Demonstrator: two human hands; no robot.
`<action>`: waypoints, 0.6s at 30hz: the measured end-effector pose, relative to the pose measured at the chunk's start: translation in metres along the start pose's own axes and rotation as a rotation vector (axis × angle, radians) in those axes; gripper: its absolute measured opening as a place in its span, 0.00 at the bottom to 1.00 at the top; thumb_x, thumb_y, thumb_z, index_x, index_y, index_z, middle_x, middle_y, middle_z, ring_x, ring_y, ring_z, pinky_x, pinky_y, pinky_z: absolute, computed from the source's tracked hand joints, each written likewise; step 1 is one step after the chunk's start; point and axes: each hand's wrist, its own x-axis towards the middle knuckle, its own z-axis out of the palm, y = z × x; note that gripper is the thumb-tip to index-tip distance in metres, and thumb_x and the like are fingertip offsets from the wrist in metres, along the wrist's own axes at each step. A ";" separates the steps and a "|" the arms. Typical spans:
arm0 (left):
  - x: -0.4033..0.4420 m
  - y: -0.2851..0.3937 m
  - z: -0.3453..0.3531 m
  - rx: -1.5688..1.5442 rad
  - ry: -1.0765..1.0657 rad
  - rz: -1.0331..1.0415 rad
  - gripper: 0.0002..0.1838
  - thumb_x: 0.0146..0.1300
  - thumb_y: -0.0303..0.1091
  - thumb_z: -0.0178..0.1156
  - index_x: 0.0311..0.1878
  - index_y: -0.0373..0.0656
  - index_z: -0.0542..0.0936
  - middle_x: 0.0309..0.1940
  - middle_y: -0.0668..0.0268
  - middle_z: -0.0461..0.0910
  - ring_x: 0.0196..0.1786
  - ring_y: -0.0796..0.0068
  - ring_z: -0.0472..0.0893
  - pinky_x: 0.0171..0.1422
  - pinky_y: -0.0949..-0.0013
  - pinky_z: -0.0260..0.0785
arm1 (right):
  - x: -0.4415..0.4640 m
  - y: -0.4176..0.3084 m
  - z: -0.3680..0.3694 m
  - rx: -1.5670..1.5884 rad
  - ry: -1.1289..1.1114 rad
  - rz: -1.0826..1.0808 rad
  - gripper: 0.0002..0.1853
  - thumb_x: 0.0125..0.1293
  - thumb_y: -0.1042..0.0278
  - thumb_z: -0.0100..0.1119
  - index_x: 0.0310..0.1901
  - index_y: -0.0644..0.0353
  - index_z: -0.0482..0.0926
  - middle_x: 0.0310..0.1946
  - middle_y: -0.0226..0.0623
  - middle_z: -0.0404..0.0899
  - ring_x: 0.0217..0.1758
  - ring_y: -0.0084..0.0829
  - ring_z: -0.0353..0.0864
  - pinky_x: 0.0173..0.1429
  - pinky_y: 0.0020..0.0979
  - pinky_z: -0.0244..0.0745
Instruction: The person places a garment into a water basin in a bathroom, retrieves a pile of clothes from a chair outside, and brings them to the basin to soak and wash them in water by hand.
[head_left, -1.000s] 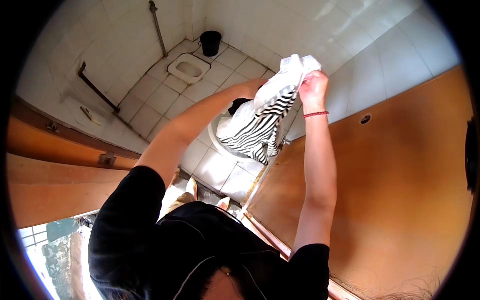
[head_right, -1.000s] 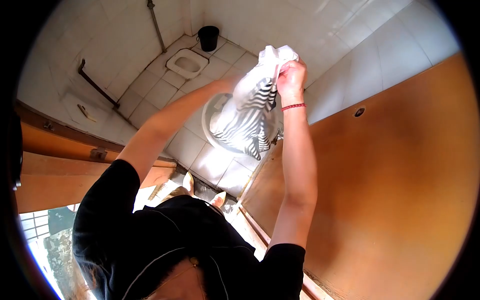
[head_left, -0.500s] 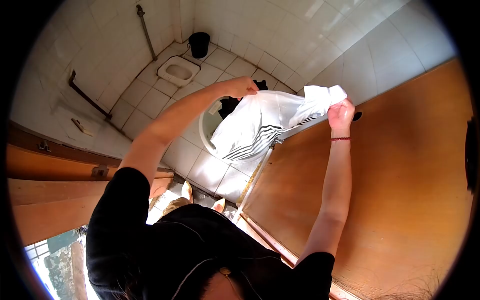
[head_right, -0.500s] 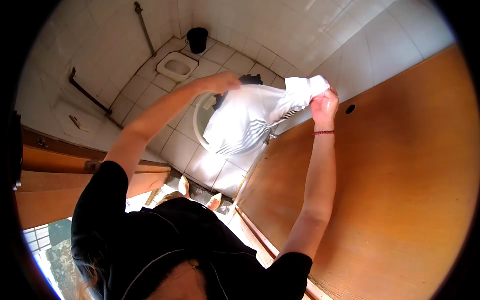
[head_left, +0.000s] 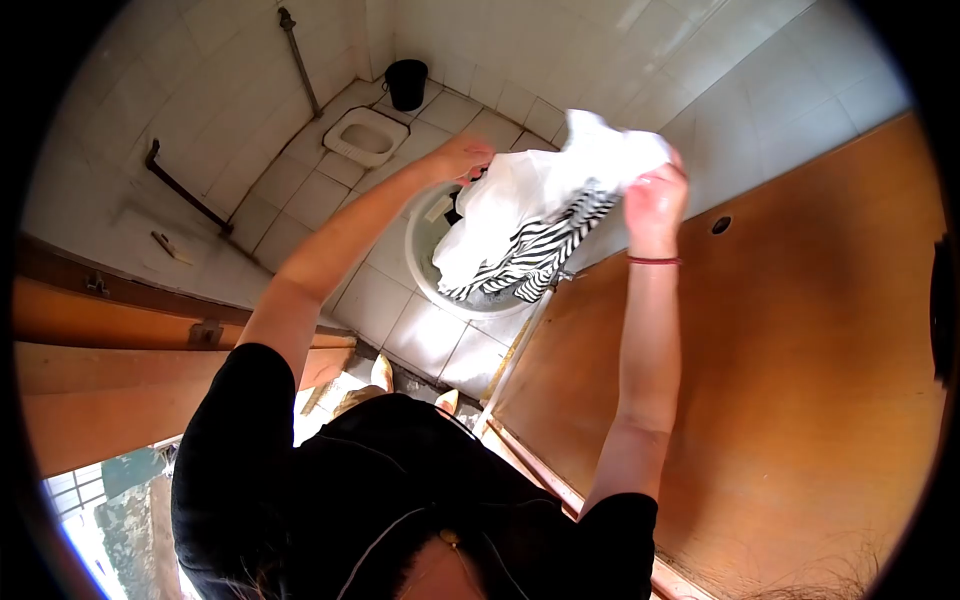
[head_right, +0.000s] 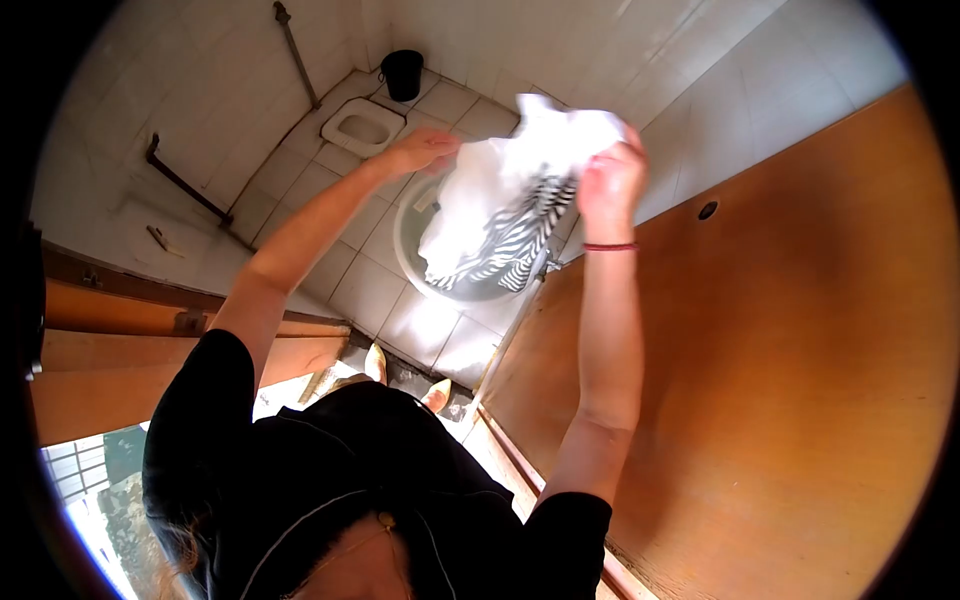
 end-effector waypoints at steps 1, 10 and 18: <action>-0.001 -0.016 0.002 0.001 -0.002 -0.010 0.23 0.59 0.47 0.55 0.53 0.41 0.73 0.47 0.62 0.75 0.48 0.71 0.74 0.44 0.65 0.72 | -0.015 0.012 0.020 0.043 -0.059 0.056 0.20 0.42 0.81 0.43 0.42 0.69 0.72 0.37 0.42 0.77 0.40 0.34 0.77 0.42 0.29 0.73; -0.059 -0.196 0.063 0.674 -0.242 0.366 0.15 0.42 0.30 0.61 0.37 0.45 0.76 0.33 0.66 0.75 0.37 0.73 0.75 0.41 0.71 0.69 | -0.165 0.188 0.026 -0.122 -0.219 0.382 0.06 0.43 0.79 0.49 0.27 0.63 0.72 0.22 0.23 0.69 0.23 0.15 0.63 0.27 0.18 0.59; -0.091 -0.146 0.055 0.465 0.010 0.535 0.12 0.47 0.29 0.59 0.38 0.39 0.76 0.33 0.62 0.77 0.35 0.68 0.78 0.39 0.70 0.71 | -0.272 0.291 -0.097 -0.400 0.219 0.549 0.36 0.42 0.86 0.52 0.58 0.61 0.57 0.52 0.41 0.65 0.55 0.28 0.66 0.54 0.25 0.65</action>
